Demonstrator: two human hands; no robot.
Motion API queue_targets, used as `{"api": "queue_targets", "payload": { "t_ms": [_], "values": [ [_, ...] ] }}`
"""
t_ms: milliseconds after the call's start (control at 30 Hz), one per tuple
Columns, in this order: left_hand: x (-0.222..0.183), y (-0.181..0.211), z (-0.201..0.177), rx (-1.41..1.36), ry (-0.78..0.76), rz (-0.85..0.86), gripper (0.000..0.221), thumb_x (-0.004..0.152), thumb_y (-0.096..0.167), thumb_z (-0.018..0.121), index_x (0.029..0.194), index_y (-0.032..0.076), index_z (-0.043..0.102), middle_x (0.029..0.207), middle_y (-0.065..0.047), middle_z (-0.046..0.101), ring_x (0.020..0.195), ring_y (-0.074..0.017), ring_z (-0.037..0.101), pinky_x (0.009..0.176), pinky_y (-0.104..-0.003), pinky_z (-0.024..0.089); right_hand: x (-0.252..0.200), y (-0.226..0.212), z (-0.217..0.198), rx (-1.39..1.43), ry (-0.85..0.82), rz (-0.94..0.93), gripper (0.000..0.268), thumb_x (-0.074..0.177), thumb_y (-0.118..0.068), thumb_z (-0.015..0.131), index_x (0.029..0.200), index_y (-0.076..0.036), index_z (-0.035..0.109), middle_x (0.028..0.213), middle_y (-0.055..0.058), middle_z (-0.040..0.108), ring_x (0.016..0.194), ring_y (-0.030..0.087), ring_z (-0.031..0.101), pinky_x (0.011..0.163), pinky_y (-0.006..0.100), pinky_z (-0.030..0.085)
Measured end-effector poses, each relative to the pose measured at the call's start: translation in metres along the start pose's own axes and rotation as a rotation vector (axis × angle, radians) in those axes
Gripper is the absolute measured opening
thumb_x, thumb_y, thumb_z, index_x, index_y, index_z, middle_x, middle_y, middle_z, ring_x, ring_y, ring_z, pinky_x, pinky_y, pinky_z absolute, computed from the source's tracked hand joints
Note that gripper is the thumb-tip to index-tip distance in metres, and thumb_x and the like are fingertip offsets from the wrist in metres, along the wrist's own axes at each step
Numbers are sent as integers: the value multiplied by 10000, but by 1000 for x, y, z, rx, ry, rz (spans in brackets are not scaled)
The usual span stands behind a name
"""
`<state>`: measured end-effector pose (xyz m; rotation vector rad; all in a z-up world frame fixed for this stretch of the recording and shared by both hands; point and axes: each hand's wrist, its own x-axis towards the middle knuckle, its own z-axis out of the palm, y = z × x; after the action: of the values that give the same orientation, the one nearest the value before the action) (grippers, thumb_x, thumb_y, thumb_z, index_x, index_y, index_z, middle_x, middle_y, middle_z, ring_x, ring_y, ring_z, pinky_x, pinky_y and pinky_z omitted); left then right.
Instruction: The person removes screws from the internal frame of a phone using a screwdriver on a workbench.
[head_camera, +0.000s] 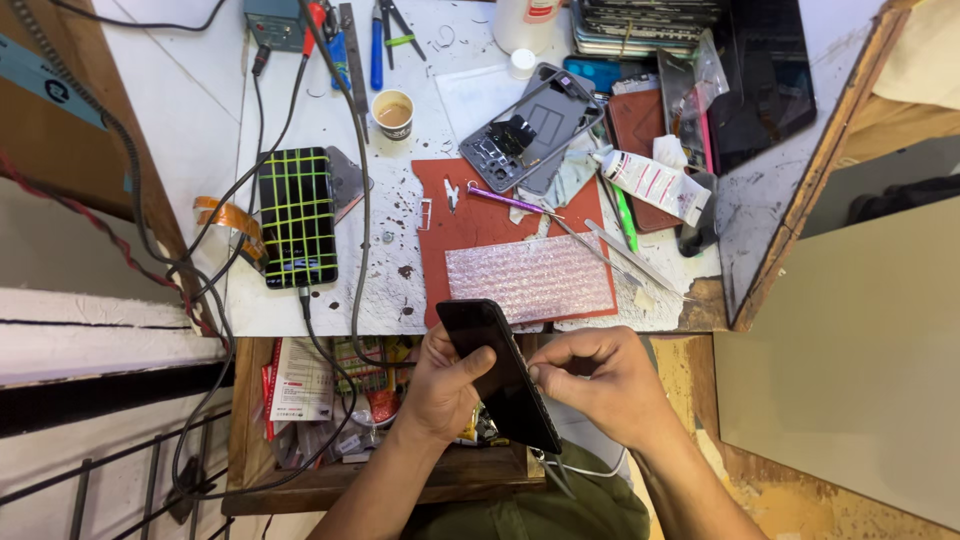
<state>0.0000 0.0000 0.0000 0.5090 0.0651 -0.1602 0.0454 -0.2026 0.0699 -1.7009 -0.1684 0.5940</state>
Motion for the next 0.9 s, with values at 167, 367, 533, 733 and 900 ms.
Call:
{"api": "queue_targets", "payload": {
  "t_ms": [167,367,533,733,900],
  "values": [
    [0,0,-6,14,37,10,167,923,-6,765,1078,38,720,1006,-79,765,922,-172,734,851,-344,585,8,6,2,141,-8,27,82,809,-4,761,851,51,804,738,76,753,670,108,663,621,263,536],
    [-1,2,-5,-2,64,-22,180,906,-2,757,1076,51,726,1008,-71,769,916,-158,735,844,-332,588,8,9,4,157,13,68,86,788,1,757,828,64,799,722,94,759,659,126,680,626,271,551],
    [0,3,-5,-19,48,-27,177,922,-1,752,1087,56,725,1016,-74,769,920,-160,736,850,-333,588,10,12,4,181,2,52,93,784,-1,750,825,70,793,725,102,757,667,133,679,636,276,555],
    [-1,3,-6,-18,71,-18,199,911,2,752,1098,64,727,1025,-64,768,931,-153,732,863,-335,584,12,15,5,188,9,67,90,780,4,745,825,70,787,735,104,761,670,142,691,646,280,568],
    [0,3,-7,-15,66,-25,209,917,0,749,1111,73,723,1032,-54,768,949,-148,727,875,-332,572,13,16,5,191,23,97,92,782,13,740,835,68,793,740,109,769,669,146,708,652,277,584]
  ]
}}
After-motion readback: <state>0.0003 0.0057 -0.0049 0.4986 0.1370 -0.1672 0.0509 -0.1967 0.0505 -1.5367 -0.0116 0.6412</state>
